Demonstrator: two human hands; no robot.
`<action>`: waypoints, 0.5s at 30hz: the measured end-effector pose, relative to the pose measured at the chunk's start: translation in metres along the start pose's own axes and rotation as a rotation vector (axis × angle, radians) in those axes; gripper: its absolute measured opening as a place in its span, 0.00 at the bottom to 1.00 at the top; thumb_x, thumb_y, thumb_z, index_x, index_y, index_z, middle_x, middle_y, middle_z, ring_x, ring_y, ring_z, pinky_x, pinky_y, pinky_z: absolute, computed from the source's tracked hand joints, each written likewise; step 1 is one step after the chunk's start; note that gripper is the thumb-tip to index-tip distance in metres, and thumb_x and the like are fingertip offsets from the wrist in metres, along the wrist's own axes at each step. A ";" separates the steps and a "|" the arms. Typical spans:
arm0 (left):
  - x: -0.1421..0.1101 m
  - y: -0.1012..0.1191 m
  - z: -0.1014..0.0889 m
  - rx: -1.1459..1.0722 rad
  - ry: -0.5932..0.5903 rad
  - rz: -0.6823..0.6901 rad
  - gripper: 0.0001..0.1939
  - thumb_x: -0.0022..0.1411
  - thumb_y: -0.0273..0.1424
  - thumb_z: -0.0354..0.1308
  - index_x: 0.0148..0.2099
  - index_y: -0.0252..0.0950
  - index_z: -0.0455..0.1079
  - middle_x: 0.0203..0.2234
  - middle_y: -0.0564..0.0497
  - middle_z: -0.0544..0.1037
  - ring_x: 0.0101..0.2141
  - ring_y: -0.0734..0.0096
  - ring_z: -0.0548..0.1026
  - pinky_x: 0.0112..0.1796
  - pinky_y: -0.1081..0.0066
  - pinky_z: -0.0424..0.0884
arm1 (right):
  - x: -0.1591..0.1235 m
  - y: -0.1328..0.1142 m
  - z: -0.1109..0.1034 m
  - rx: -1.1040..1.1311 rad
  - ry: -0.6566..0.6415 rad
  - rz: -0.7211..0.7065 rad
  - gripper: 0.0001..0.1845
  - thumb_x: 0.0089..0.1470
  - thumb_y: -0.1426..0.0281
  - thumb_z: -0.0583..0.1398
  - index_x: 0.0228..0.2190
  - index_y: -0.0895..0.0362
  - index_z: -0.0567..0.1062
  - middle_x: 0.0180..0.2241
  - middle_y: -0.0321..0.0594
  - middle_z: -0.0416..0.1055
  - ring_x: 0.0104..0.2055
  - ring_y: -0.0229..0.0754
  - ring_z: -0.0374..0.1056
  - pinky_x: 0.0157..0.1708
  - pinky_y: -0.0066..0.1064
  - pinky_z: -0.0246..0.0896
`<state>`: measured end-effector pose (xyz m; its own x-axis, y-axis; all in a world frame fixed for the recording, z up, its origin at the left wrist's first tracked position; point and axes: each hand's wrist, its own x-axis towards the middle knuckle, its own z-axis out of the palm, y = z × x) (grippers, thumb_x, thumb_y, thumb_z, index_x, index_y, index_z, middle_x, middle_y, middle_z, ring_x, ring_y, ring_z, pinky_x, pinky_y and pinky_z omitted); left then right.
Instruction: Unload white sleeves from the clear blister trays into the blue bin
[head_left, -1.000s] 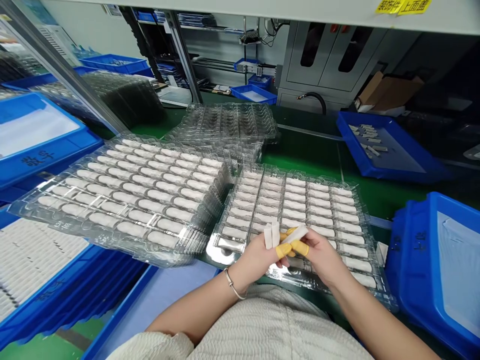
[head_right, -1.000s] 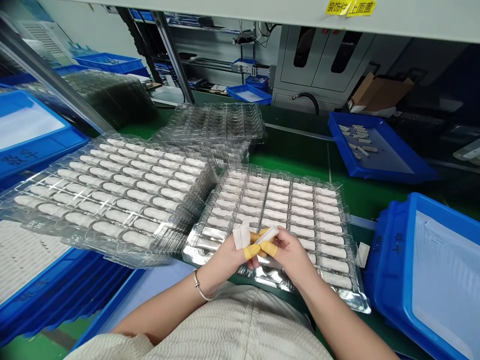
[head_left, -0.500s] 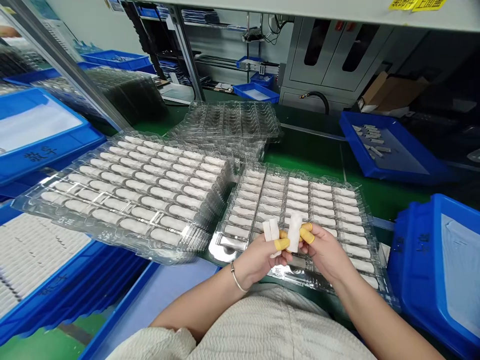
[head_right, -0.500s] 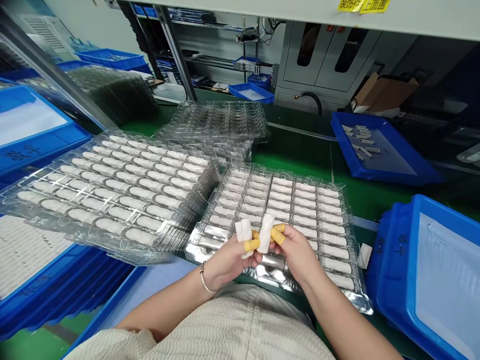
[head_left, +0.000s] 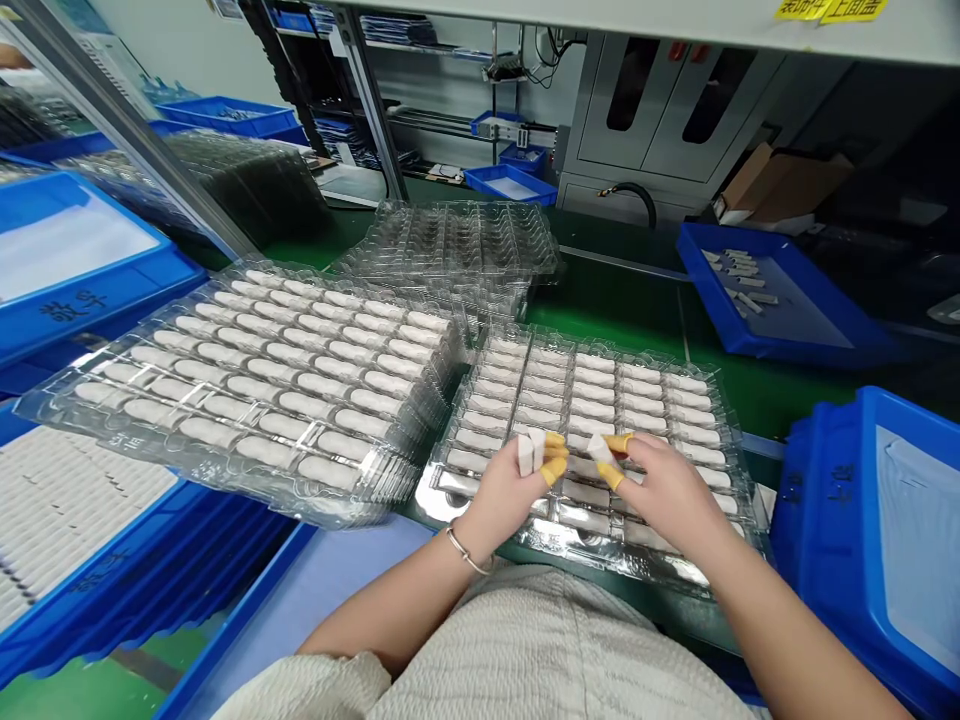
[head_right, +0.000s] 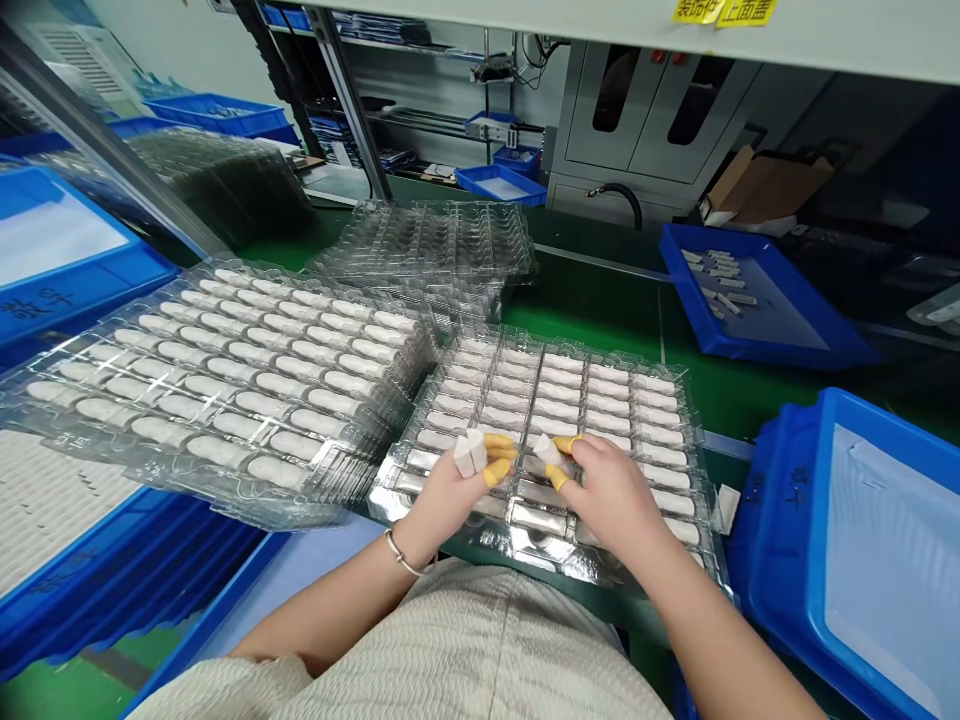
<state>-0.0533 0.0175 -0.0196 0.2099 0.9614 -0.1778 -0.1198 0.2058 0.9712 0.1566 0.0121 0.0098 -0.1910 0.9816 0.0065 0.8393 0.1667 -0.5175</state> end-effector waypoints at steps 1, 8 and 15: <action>0.002 0.003 -0.003 -0.017 0.022 -0.009 0.18 0.53 0.37 0.66 0.44 0.34 0.73 0.41 0.45 0.80 0.42 0.60 0.77 0.47 0.61 0.71 | 0.000 0.002 -0.002 -0.140 -0.059 -0.055 0.08 0.57 0.67 0.60 0.37 0.56 0.77 0.35 0.42 0.73 0.39 0.49 0.68 0.38 0.38 0.62; 0.003 0.010 -0.007 -0.034 0.009 -0.059 0.22 0.49 0.40 0.69 0.44 0.34 0.73 0.40 0.44 0.80 0.41 0.60 0.78 0.45 0.60 0.72 | -0.003 -0.008 0.010 -0.513 -0.236 -0.261 0.06 0.55 0.74 0.61 0.35 0.58 0.78 0.34 0.43 0.73 0.40 0.51 0.68 0.40 0.39 0.61; 0.006 0.006 -0.007 -0.015 0.007 -0.060 0.21 0.51 0.39 0.67 0.46 0.34 0.72 0.40 0.44 0.79 0.39 0.61 0.77 0.43 0.62 0.72 | -0.007 -0.015 0.006 -0.538 -0.217 -0.278 0.03 0.53 0.74 0.62 0.32 0.59 0.78 0.32 0.43 0.72 0.38 0.50 0.69 0.40 0.40 0.62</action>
<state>-0.0592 0.0254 -0.0162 0.2106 0.9484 -0.2371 -0.1214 0.2660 0.9563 0.1426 0.0022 0.0120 -0.4894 0.8632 -0.1241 0.8709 0.4910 -0.0196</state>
